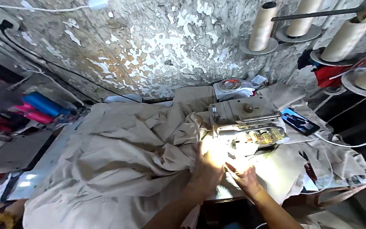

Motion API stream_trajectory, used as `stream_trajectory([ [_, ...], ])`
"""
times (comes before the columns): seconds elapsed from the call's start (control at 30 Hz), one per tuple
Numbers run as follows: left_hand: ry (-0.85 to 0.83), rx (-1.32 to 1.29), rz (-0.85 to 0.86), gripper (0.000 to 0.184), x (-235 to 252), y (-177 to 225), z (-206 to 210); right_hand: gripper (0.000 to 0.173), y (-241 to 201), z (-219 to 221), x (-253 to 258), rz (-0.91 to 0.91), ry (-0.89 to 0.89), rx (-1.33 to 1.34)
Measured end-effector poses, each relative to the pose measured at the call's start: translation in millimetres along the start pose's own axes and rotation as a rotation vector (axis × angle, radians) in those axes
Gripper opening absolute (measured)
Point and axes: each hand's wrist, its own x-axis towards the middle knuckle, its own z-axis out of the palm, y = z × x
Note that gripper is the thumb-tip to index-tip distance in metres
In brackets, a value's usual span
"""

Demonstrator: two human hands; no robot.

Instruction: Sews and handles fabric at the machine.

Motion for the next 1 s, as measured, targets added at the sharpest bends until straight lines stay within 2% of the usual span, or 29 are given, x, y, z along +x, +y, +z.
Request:
stream_trajectory([
  [0.1, -0.042, -0.138, -0.013, 0.022, -6.2, -24.2, 4.3, 0.026, -2.1, 2.0, -1.7, 0.023, -0.001, -0.020],
  [0.17, -0.003, -0.161, -0.037, 0.028, -6.8, -36.2, 11.2, 0.026, -5.2, -1.3, -1.6, 0.047, -0.016, -0.037],
  [0.33, -0.002, -0.209, -0.165, 0.031, 4.3, -47.7, 18.8, 0.027, -14.3, -39.7, -5.1, 0.224, -0.161, -0.013],
  [0.37, 0.003, -0.217, -0.175, 0.033, 7.2, -50.0, 20.0, 0.027, -11.5, -50.1, -8.1, 0.267, -0.154, -0.017],
  [0.47, 0.009, -0.211, -0.186, 0.031, 16.4, -61.3, 26.4, 0.020, 25.8, -73.3, -25.3, 0.316, 0.042, -0.119],
  [0.53, -0.033, -0.222, -0.239, 0.027, 22.8, -61.2, 25.5, 0.021, 53.2, -102.5, -33.2, 0.467, 0.060, -0.213],
  [0.63, -0.015, -0.218, -0.299, 0.024, 24.0, -57.3, 26.6, 0.029, 88.9, -141.3, -32.9, 0.754, -0.064, -0.349],
  [0.77, 0.021, -0.212, -0.332, 0.035, 12.8, -49.2, 24.1, 0.038, 116.5, -154.7, -18.1, 1.039, -0.441, -0.445],
  [0.83, 0.014, -0.245, -0.367, 0.035, 1.3, -42.2, 19.6, 0.037, 120.0, -149.5, -14.8, 1.072, -0.531, -0.473],
  [1.0, 0.079, -0.304, -0.377, 0.025, -30.5, -20.9, 13.0, 0.038, 113.6, -139.8, -10.7, 1.051, -0.607, -0.541],
])
